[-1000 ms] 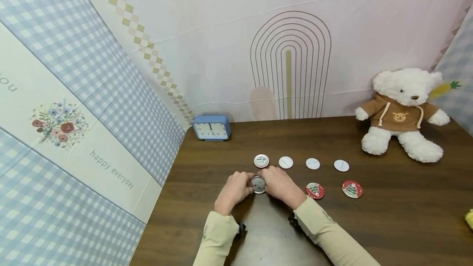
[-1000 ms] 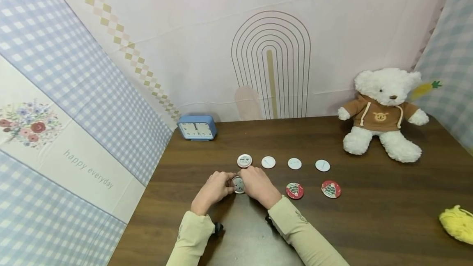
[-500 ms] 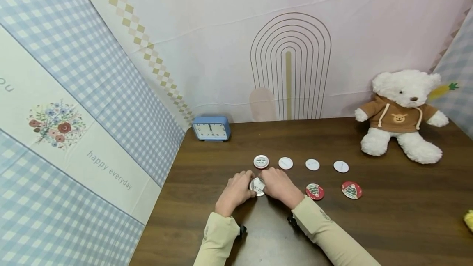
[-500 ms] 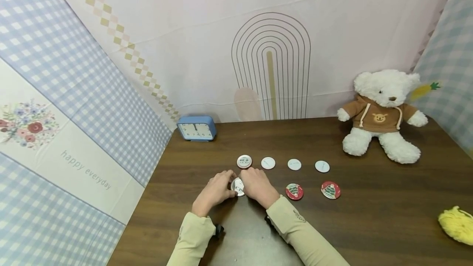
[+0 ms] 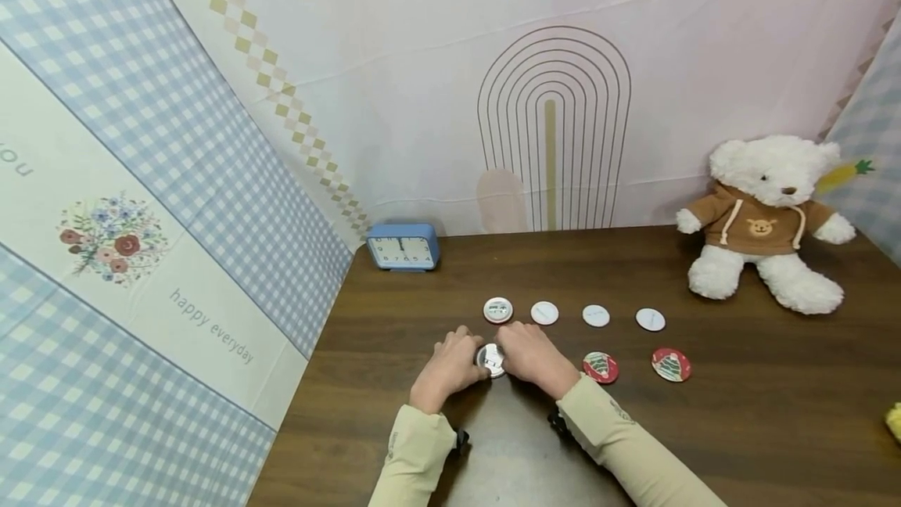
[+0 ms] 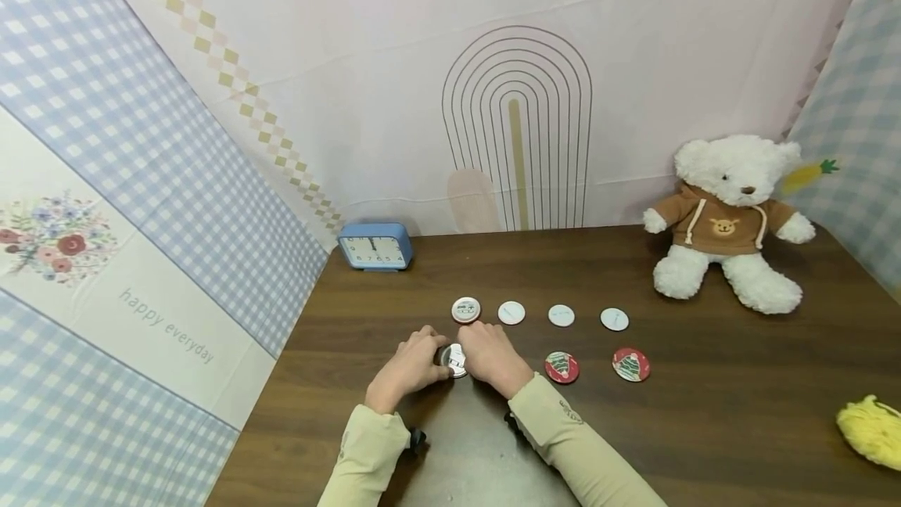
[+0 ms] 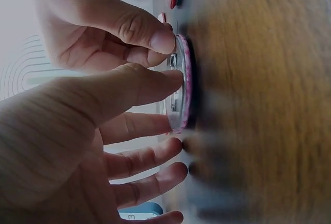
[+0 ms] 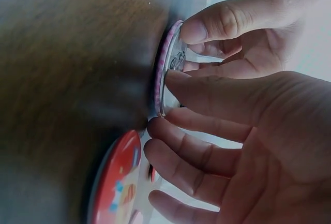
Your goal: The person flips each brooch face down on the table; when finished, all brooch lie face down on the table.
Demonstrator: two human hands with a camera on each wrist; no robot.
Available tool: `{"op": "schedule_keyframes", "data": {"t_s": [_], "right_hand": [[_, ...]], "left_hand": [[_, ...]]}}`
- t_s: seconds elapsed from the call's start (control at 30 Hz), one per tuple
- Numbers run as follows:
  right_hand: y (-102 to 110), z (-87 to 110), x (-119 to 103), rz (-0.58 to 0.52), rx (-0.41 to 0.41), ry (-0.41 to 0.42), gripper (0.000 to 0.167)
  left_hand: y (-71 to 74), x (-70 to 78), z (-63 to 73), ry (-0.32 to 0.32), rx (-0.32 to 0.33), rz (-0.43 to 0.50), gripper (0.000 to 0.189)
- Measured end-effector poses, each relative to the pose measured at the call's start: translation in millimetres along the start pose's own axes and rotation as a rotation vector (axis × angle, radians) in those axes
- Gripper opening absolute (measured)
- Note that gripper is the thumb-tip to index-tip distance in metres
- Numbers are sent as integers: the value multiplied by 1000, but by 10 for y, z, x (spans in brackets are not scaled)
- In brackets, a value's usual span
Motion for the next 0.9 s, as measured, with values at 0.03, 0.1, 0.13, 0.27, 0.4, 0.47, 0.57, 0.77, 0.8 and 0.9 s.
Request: {"op": "schedule_keyframes", "data": {"t_s": [0.03,0.1,0.13,0.27,0.4,0.47,0.57,0.77,0.8,0.9], "right_hand": [[8,0,5,-3,11,8,33],[32,4,13,-10,19,14,30],[47,7,18,-7,19,15,29],[105,33,44,1,32,14,21],[136,81,75,-1,17,-4,17],[153,110,95,-3,6,-16,16],[181,150,124,7,-21,-40,12],[279,216,202,41,-38,-89,15],[298,229,218,47,-40,-98,18],[348,273,265,62,-53,-114,25]], "left_hand": [[1,1,-4,0,0,-3,28],[16,16,-6,0,-1,-9,30],[20,23,-11,-5,3,-12,32],[40,79,-30,-21,9,-18,43],[42,147,-47,-42,10,-4,46],[29,184,-58,-52,3,1,45],[-2,237,-69,-70,-11,-5,44],[-46,341,-119,-109,-15,-26,43],[-51,359,-128,-114,-16,-26,42],[-72,415,-148,-125,-23,-23,40]]}}
Point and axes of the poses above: each hand's wrist, its own z-axis away from the middle knuckle, its own y-axis out of the back of the hand, x = y × z, the point moved 4 cm from there along -z, towards the middle knuckle, and after that the axes turned 13 degrees about x, right-handed, at the moved point
